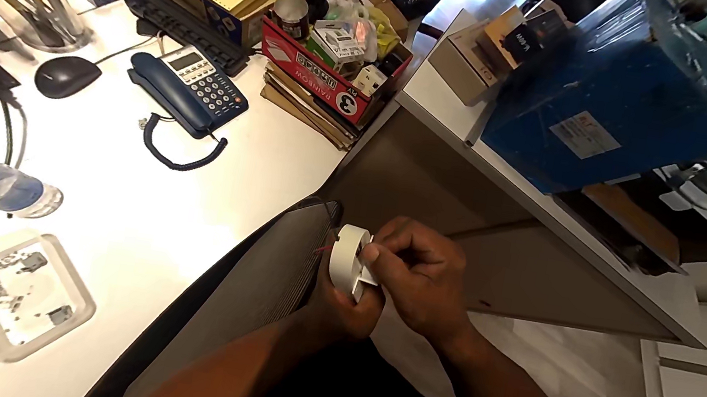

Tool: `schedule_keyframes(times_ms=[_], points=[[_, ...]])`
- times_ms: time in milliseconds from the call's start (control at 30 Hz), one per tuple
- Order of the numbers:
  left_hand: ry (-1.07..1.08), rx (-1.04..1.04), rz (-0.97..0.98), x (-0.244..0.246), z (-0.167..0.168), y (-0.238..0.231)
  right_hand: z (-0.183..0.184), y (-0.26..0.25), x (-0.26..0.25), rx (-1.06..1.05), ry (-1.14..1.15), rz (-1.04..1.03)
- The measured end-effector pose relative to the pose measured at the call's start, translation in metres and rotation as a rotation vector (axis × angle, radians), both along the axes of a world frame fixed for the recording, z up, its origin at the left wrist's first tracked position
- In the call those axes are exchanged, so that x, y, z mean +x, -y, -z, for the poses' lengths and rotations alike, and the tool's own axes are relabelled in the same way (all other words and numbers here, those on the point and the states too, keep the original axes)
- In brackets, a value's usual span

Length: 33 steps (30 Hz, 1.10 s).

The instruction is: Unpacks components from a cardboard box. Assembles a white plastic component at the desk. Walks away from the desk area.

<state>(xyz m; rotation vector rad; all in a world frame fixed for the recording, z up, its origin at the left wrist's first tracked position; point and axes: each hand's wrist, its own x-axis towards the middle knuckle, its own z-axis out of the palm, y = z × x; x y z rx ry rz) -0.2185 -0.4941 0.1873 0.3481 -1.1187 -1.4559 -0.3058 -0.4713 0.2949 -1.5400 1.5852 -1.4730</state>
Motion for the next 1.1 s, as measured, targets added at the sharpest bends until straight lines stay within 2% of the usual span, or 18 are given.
schedule_keyframes(times_ms=[233,300,467,667,933,1100], points=[[-0.096,-0.1,0.033,-0.003,0.01,0.005,0.01,-0.01,-0.003,-0.132,-0.006,-0.118],[-0.11,-0.091,0.07,-0.005,0.012,0.005,0.01,-0.012,-0.002,-0.13,-0.031,-0.103],[-0.012,-0.155,0.003,-0.002,0.011,0.002,0.004,-0.015,0.003,-0.101,-0.063,-0.028],[-0.028,-0.112,0.015,-0.001,0.01,0.0,0.001,-0.013,0.009,-0.09,-0.062,0.026],[-0.073,-0.05,-0.05,0.0,0.005,0.001,-0.004,-0.008,0.014,0.053,-0.096,0.094],[-0.047,-0.119,-0.077,0.004,0.003,0.004,-0.006,-0.007,0.008,0.211,-0.141,0.076]])
